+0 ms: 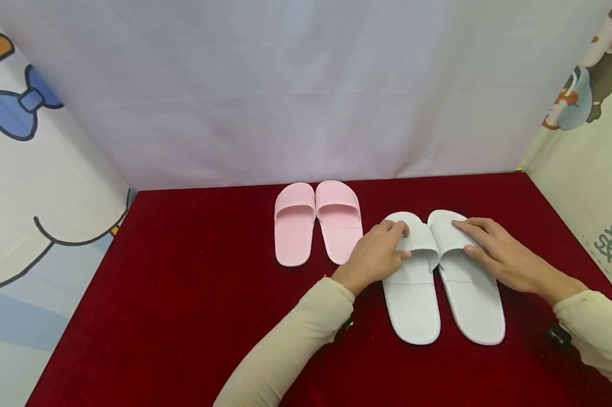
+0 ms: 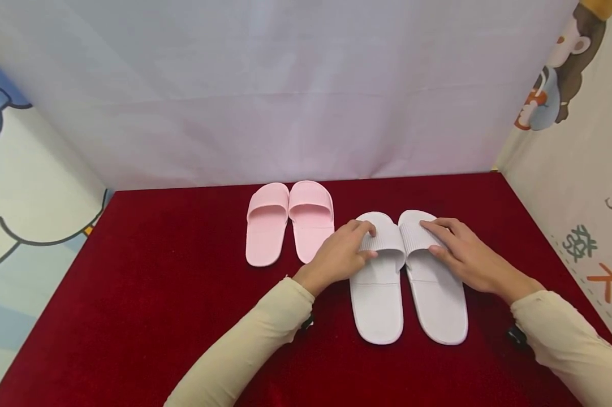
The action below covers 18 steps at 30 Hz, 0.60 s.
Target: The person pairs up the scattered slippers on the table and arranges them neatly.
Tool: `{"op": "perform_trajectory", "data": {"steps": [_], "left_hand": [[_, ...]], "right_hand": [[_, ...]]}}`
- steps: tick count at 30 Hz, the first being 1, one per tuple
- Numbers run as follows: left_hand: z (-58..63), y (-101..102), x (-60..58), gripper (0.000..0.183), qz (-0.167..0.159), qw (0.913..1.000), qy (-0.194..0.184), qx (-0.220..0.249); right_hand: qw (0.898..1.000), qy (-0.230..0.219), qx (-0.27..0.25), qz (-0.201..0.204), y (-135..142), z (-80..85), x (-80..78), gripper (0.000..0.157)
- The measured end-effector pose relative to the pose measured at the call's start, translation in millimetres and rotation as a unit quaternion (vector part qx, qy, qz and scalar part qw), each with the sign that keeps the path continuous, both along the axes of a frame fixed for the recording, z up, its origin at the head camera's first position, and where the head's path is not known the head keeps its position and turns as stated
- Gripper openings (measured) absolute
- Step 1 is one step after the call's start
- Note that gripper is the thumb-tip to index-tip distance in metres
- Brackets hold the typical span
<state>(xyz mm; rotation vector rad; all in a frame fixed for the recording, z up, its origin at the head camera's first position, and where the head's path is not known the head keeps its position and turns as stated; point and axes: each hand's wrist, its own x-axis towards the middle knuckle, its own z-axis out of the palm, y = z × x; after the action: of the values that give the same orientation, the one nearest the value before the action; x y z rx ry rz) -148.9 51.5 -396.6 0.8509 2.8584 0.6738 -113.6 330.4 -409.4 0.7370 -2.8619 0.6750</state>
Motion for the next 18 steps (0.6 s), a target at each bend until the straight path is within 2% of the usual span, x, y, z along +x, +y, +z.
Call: {"op": "perform_trajectory", "data": {"steps": [9,18], "left_hand": [[3.3,-3.5,-7.9,0.034,0.004,1.0000,-0.009,-0.002],[5.2,-0.9,-24.0,0.033,0.006,0.9998,-0.018,-0.004]], "right_hand": [[1.000,-0.007,0.007,0.001,-4.4,1.6,-9.1,0.052],[1.000,-0.021,0.007,0.003,-3.9,1.2,-23.3,0.050]]}}
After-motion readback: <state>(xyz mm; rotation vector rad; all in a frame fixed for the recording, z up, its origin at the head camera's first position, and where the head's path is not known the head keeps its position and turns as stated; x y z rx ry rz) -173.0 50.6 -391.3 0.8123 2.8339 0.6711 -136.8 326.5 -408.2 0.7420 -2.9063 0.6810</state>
